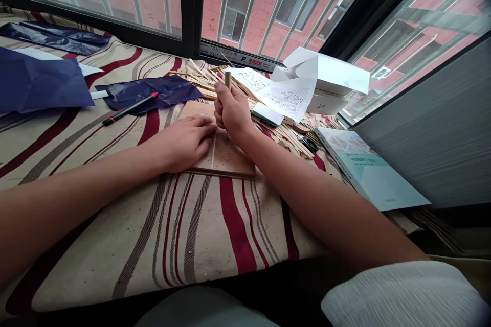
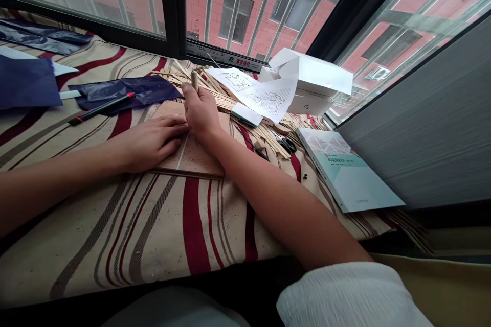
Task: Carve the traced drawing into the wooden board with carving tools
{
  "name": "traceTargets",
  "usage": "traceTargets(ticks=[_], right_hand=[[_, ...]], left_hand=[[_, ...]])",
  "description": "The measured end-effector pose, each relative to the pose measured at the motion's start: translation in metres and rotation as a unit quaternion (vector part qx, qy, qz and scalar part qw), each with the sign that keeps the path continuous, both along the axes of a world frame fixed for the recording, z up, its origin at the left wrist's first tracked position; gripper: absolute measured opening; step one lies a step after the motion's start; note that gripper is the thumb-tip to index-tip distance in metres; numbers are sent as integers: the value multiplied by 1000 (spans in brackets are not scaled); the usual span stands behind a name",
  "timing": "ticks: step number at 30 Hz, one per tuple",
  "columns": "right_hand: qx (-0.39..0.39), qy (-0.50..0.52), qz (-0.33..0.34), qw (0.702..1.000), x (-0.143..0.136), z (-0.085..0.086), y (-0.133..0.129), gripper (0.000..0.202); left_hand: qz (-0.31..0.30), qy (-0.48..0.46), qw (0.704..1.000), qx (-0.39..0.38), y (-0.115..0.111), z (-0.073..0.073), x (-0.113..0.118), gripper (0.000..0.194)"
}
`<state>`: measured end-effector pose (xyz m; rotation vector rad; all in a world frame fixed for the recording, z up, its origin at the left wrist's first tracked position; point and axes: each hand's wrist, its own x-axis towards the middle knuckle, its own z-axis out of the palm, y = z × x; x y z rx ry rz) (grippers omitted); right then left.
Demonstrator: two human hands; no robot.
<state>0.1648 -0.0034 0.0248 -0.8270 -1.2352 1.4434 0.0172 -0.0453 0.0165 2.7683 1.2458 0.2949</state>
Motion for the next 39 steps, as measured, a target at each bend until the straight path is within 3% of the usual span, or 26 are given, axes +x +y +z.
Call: traceTargets(ticks=[2,6,9,17,20,23,27,30,32,37,39], right_hand=[[21,27,-14,999,3,1,-1,39],[-2,50,125,991,13,7,-5,45],[-46,51,172,983,19,11,-3,46],[-87,72,156,981,22,11,4,44],[-47,51,110,991,13,11,-3,46],[-3,28,-8,1000,3,10,-9,43],[15,51,-165,985,-2,4,-8,42],[-8,86,-203,975,3,1,-6,40],[-34,102,-159,981,9,2,-6,39],[-84,87,87,989,23,11,-7,42],[-57,95,94,989,25,15,-7,45]], left_hand=[[-4,1,1000,-2,0,0,0,65],[-10,-11,1000,-6,2,-1,-1,63],[-6,-8,1000,-11,2,0,-1,63],[7,8,1000,-4,3,-4,-1,66],[-3,-2,1000,-1,2,-3,-1,62],[-3,-6,1000,-3,1,-1,-1,60],[23,8,1000,-16,1,-2,-1,65],[22,13,1000,-17,3,-4,-2,66],[24,14,1000,-13,4,-5,-2,66],[18,14,1000,0,3,-5,-3,67],[11,7,1000,0,2,-5,-4,68]])
